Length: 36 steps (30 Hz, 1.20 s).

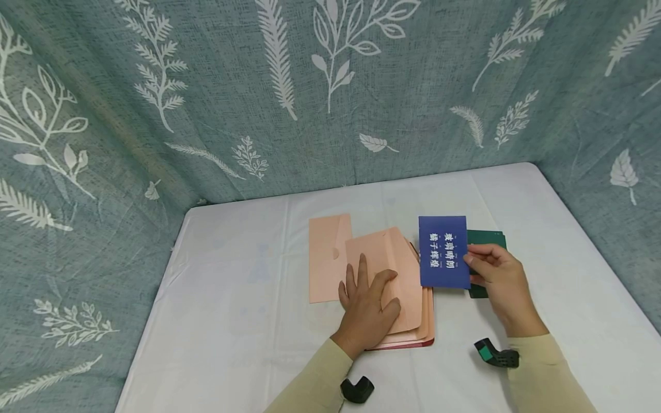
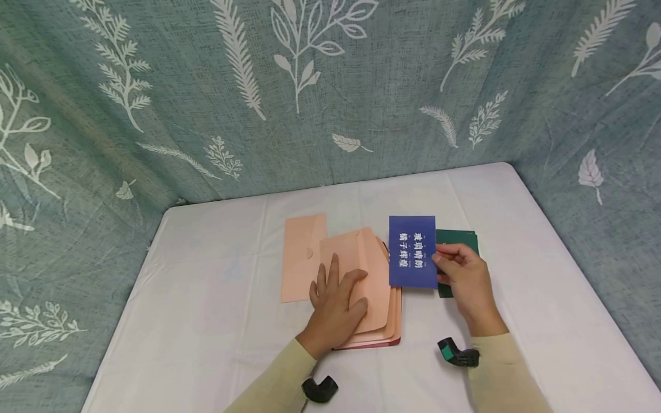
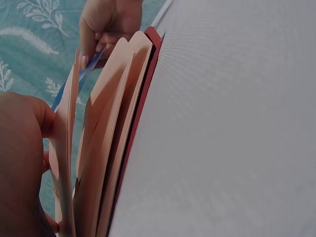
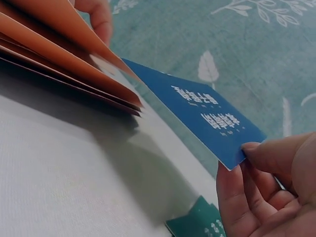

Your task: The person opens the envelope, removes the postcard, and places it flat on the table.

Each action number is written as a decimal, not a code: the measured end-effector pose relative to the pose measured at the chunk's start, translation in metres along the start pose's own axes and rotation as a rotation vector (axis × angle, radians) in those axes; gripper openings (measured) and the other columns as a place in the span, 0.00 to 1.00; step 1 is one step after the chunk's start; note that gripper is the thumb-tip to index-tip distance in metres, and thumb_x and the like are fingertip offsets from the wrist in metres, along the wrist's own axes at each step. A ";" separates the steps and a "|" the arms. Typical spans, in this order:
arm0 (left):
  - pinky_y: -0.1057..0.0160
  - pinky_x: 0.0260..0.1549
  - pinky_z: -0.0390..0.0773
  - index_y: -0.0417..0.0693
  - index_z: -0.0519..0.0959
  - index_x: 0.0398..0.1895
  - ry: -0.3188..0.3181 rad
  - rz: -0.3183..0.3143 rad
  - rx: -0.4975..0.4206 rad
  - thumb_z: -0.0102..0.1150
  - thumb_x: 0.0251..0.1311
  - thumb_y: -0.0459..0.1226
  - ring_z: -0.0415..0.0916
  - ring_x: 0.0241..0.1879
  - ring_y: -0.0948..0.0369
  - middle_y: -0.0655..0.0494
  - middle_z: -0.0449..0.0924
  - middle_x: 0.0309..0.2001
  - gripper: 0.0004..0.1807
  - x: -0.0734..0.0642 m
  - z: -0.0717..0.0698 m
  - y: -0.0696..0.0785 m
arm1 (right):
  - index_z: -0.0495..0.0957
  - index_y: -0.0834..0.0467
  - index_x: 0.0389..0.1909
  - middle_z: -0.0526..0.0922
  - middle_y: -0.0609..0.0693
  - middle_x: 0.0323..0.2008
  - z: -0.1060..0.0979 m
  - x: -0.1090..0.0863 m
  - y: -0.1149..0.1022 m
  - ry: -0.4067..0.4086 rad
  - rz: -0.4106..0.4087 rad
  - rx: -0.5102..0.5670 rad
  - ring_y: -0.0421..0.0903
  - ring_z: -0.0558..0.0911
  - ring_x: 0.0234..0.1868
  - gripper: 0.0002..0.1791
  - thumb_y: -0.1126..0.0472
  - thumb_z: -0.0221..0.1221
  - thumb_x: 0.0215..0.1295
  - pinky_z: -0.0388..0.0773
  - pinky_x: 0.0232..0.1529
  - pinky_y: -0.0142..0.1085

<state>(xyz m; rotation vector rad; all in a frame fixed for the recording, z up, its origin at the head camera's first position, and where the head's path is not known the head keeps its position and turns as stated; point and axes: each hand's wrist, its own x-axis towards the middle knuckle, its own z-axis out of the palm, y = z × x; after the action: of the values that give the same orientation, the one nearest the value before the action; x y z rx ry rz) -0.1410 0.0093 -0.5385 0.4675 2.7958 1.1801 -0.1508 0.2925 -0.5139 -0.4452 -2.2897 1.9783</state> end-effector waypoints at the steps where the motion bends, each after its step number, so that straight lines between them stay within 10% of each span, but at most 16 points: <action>1: 0.21 0.69 0.33 0.61 0.77 0.70 0.000 -0.001 -0.001 0.53 0.64 0.46 0.28 0.84 0.33 0.40 0.37 0.88 0.29 0.000 0.000 0.000 | 0.78 0.68 0.64 0.85 0.45 0.48 -0.001 0.000 0.000 0.004 0.003 -0.001 0.39 0.84 0.46 0.19 0.62 0.64 0.81 0.85 0.42 0.32; 36: 0.22 0.69 0.32 0.63 0.76 0.71 -0.010 0.000 -0.019 0.51 0.66 0.46 0.27 0.84 0.35 0.42 0.36 0.88 0.28 -0.001 -0.002 0.001 | 0.84 0.61 0.53 0.84 0.47 0.43 -0.048 0.005 -0.002 0.212 0.124 0.240 0.43 0.82 0.42 0.10 0.65 0.68 0.76 0.84 0.36 0.28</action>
<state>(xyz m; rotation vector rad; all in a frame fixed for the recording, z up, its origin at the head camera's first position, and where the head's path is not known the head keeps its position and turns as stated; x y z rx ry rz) -0.1404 0.0083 -0.5371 0.4708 2.7737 1.2002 -0.1435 0.3395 -0.5047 -0.7474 -1.9140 2.1121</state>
